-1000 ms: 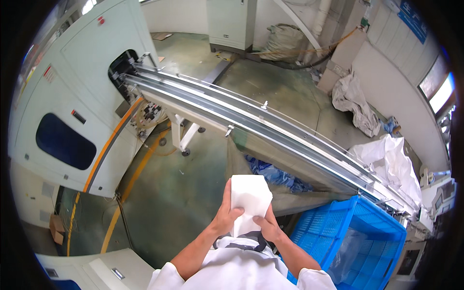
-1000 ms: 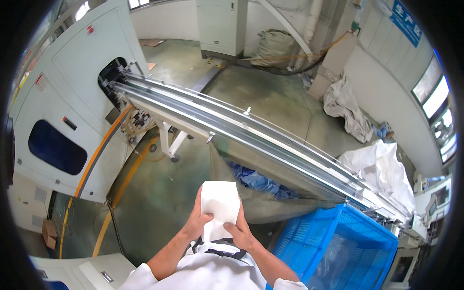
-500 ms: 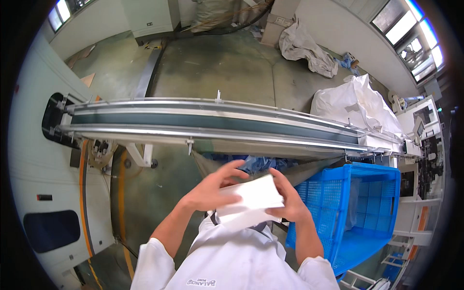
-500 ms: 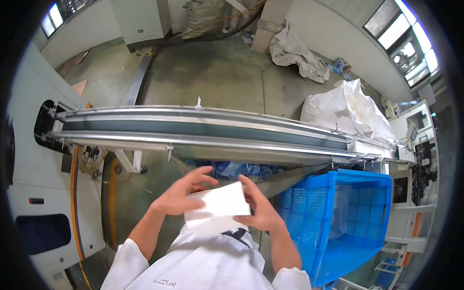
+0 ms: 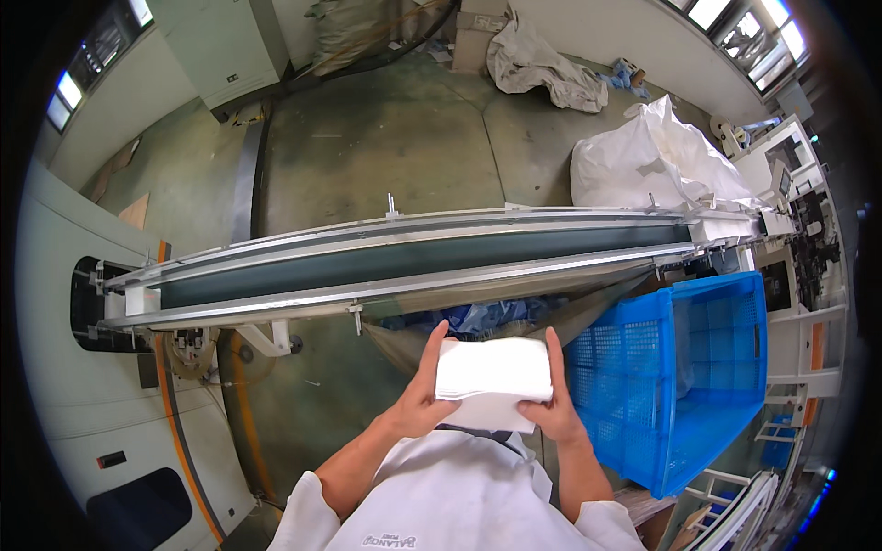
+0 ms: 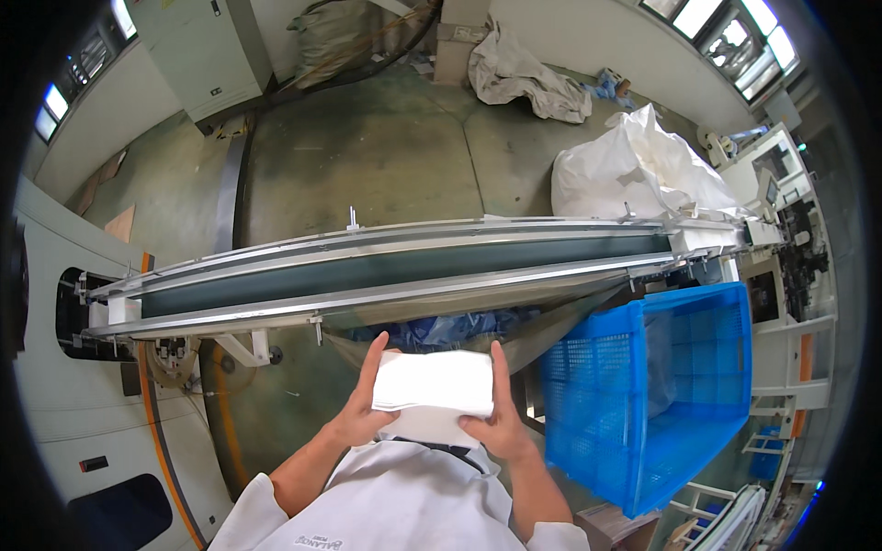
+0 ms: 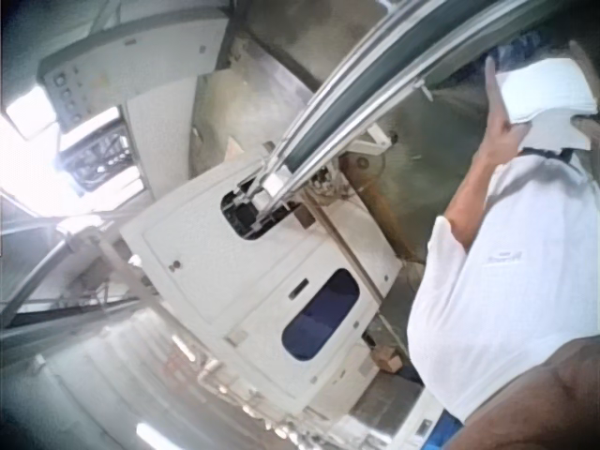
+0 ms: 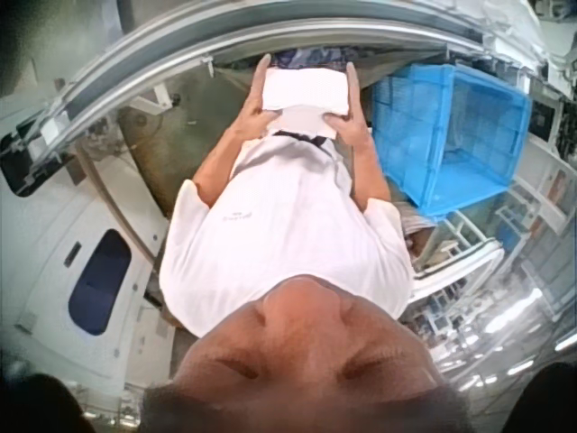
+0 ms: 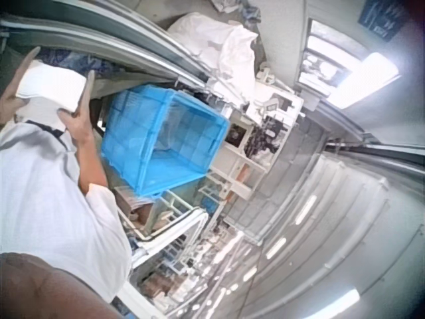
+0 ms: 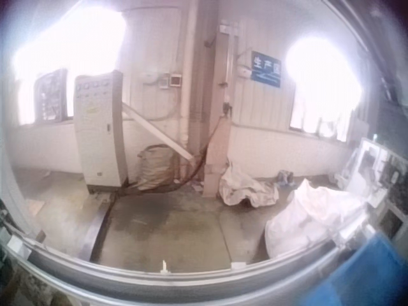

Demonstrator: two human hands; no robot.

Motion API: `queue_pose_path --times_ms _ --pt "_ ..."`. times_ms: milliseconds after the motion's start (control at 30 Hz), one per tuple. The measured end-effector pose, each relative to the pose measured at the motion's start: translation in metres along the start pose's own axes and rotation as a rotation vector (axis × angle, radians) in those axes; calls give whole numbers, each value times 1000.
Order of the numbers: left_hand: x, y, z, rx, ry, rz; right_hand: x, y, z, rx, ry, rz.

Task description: The person sorts and packs tissue packs from a blue bin onto a conveyor belt.

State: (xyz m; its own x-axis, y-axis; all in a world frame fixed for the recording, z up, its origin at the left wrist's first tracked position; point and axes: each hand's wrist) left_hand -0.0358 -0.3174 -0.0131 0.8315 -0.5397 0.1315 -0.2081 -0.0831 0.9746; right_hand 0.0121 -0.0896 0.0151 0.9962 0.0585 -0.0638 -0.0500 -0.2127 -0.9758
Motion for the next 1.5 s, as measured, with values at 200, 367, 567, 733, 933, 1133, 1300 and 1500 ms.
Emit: queue_pose_path --times_ms 200,367,567,733,933,1133,1300,1500 --pt "-5 6 19 184 -86 151 1 6 13 58 24 -50" --pt "-20 -14 39 157 160 52 6 -11 30 -162 164 85" --pt "-39 -3 29 313 230 17 -23 -65 34 -97 516 -115" --pt "-51 -20 9 334 178 81 -4 -49 68 92 477 -2" --pt "-48 -25 -2 329 109 129 9 -66 49 290 182 183" --pt "-113 -22 -27 643 -288 341 31 -44 60 -188 67 71" --pt "-102 -43 -26 749 -334 588 10 -13 71 74 261 -165" --pt "-86 -79 -36 726 -215 632 35 -13 66 -239 157 -136"
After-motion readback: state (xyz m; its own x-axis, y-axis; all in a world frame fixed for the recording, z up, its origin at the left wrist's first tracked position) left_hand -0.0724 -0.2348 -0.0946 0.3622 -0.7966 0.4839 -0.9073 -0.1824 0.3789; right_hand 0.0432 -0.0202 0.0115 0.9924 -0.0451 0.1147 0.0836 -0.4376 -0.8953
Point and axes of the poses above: each hand's wrist, its own x-axis away from the middle knuckle, its own z-axis out of the back of the hand, y = z × x, and after that the axes turned 11 degrees about z, right-handed
